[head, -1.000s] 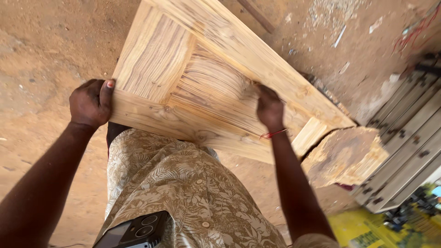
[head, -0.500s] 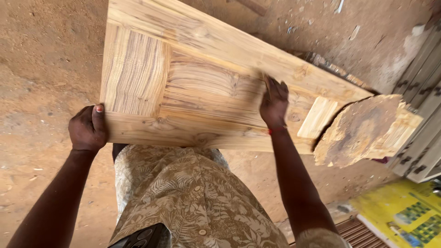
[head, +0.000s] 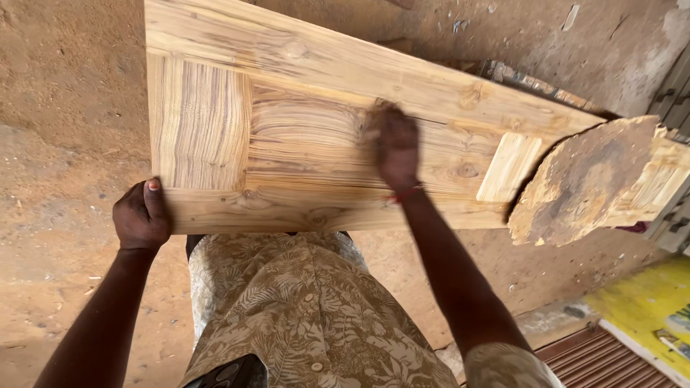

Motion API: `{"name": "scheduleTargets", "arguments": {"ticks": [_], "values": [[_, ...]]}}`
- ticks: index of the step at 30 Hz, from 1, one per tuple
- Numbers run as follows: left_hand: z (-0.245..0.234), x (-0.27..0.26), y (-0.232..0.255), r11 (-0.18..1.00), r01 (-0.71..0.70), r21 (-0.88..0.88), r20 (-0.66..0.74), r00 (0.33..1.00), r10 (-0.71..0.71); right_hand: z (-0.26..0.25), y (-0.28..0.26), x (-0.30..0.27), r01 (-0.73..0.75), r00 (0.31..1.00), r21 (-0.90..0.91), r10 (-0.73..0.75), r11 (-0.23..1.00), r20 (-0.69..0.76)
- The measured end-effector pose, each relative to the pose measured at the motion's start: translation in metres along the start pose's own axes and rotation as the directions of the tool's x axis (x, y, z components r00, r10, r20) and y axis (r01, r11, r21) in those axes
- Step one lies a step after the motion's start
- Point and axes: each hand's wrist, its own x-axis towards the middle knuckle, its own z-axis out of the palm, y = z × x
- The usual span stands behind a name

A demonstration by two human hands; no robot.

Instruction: The person sands a large rectangular wooden board using a sanding block. They move the block back and forth across the surface, covering different sections of the board. The person also briefly handles a smaller, rougher piece of wood before returning to sand the main board.

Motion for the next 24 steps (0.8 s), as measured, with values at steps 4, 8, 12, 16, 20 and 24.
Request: {"name": "scheduleTargets", "arguments": {"ticks": [4, 8, 12, 16, 20, 24], "values": [[0.001, 0.005, -0.001, 0.998, 0.042, 0.048, 0.035, 0.998, -0.043, -0.001, -0.018, -0.006, 0.052, 0.998, 0.006, -0.053, 0.999, 0.024], [-0.002, 0.002, 0.004, 0.998, -0.057, 0.014, -0.009, 0.998, 0.057, -0.033, 0.026, -0.012, -0.027, 0.945, 0.048, 0.010, 0.999, 0.326], [0.000, 0.002, 0.004, 1.000, 0.021, -0.003, 0.012, 1.000, -0.021, -0.034, 0.057, 0.012, -0.145, 0.988, 0.061, 0.142, 0.988, 0.059], [-0.002, 0.005, 0.005, 0.999, 0.012, 0.048, 0.013, 1.000, -0.013, -0.009, 0.017, 0.020, -0.124, 0.992, 0.070, 0.123, 0.990, 0.019], [-0.001, 0.003, 0.007, 0.999, -0.036, 0.009, -0.024, 0.999, 0.036, -0.029, 0.016, -0.006, -0.021, 0.992, 0.138, 0.003, 0.990, 0.124], [-0.001, 0.003, 0.006, 0.999, 0.031, 0.016, 0.011, 0.999, -0.031, -0.043, 0.055, -0.002, -0.173, 0.942, 0.012, 0.161, 0.985, 0.294]]}}
